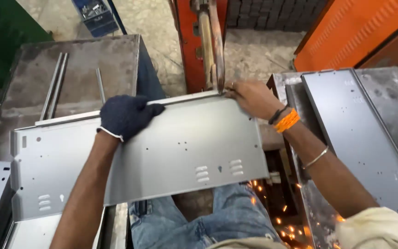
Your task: The person places a thin metal strip along the edge of a sheet metal panel and holds both under a pedestal spot welding machine, making welds with sparks at points along the edge. They then set the welded panel on a stack, pick up another panel and strip, and repeat the welding cycle.
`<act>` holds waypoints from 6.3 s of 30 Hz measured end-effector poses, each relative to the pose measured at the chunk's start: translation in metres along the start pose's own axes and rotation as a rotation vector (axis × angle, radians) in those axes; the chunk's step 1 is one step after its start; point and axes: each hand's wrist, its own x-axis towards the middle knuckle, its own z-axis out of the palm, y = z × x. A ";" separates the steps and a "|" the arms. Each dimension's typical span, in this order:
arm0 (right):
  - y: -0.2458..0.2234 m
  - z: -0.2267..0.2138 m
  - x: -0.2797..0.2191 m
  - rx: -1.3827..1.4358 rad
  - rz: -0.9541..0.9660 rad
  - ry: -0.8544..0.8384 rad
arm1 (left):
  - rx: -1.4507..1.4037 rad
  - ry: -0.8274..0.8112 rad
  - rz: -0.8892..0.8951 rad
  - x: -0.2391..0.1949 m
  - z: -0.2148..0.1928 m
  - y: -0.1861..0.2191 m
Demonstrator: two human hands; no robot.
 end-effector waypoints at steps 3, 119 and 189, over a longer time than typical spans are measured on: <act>0.000 -0.002 -0.008 0.006 -0.063 0.030 | 0.078 -0.041 -0.042 -0.007 -0.002 -0.010; 0.057 0.062 -0.292 -0.167 0.979 0.236 | -1.802 -0.441 -0.203 -0.059 0.227 0.257; -0.008 0.070 -0.152 0.874 0.487 0.671 | -1.711 -0.077 -0.342 -0.113 0.075 0.130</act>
